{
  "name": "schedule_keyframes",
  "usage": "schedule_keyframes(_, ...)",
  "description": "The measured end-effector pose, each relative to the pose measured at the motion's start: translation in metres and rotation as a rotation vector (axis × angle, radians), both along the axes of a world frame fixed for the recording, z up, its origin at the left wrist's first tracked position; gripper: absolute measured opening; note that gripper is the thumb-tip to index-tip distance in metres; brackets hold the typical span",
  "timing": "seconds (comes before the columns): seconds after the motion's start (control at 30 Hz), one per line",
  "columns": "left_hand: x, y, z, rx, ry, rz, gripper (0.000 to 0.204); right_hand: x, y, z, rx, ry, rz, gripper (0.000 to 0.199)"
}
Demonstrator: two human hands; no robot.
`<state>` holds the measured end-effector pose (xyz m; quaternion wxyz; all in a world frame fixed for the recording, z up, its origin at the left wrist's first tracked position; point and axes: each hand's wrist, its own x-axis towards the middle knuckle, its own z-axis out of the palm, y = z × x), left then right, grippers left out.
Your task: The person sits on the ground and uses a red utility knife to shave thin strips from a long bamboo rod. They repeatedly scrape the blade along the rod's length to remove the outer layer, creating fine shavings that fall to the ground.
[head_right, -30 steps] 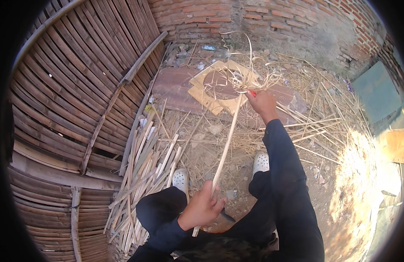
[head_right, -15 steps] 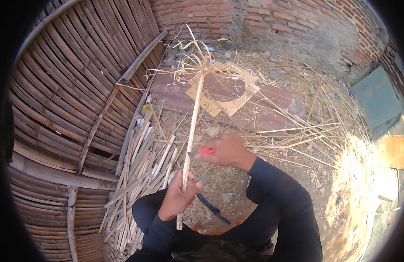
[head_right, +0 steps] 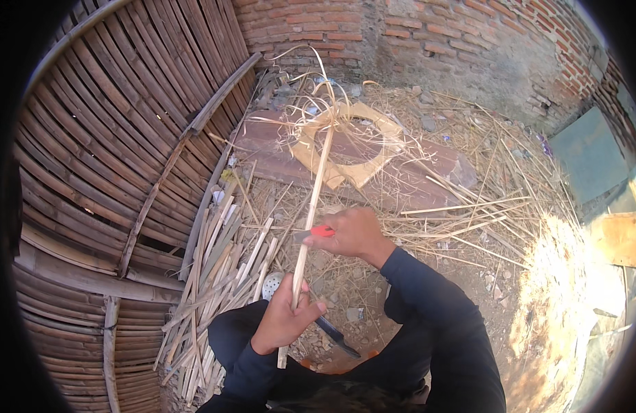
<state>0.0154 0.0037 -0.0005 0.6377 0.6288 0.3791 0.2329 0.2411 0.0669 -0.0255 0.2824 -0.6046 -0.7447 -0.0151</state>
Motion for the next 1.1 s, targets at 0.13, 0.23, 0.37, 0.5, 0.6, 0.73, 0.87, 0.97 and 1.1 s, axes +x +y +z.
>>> schedule_keyframes(0.13, 0.001, -0.003, 0.005, 0.014, 0.034, -0.044, 0.036, 0.031, 0.016, -0.019, 0.052, -0.046, -0.079, 0.061)
schedule_keyframes(0.23, 0.004, -0.006, 0.006, 0.041, 0.024, -0.045, 0.036, 0.038, 0.024, -0.020, 0.142, -0.019, -0.068, 0.063)
schedule_keyframes(0.37, 0.003, -0.013, 0.004, 0.019, 0.035, -0.055, 0.036, 0.049, 0.027, -0.014, 0.114, -0.037, -0.192, 0.064)
schedule_keyframes(0.5, 0.005, -0.024, 0.002, 0.063, 0.031, -0.192, 0.036, 0.101, 0.040, -0.021, 0.079, -0.003, -0.445, 0.063)
schedule_keyframes(0.6, 0.005, -0.029, -0.004, 0.046, 0.034, -0.247, 0.036, 0.133, 0.040, -0.023, 0.017, 0.004, -0.504, 0.065)
schedule_keyframes(0.73, 0.005, -0.028, -0.005, 0.019, 0.038, -0.269, 0.034, 0.147, 0.041, -0.024, -0.034, 0.100, -0.632, 0.074)
schedule_keyframes(0.87, 0.008, -0.013, -0.024, -0.138, -0.118, -0.158, 0.029, 0.125, 0.043, -0.018, -0.201, 0.223, -0.621, 0.079)
schedule_keyframes(0.97, 0.001, -0.003, -0.014, -0.473, -0.304, -0.077, 0.018, 0.084, 0.027, -0.001, -0.303, 0.205, -0.387, 0.074)
schedule_keyframes(1.1, 0.000, 0.004, -0.010, -0.522, -0.421, 0.022, 0.016, 0.008, -0.014, 0.004, -0.215, 0.076, 0.005, 0.062)
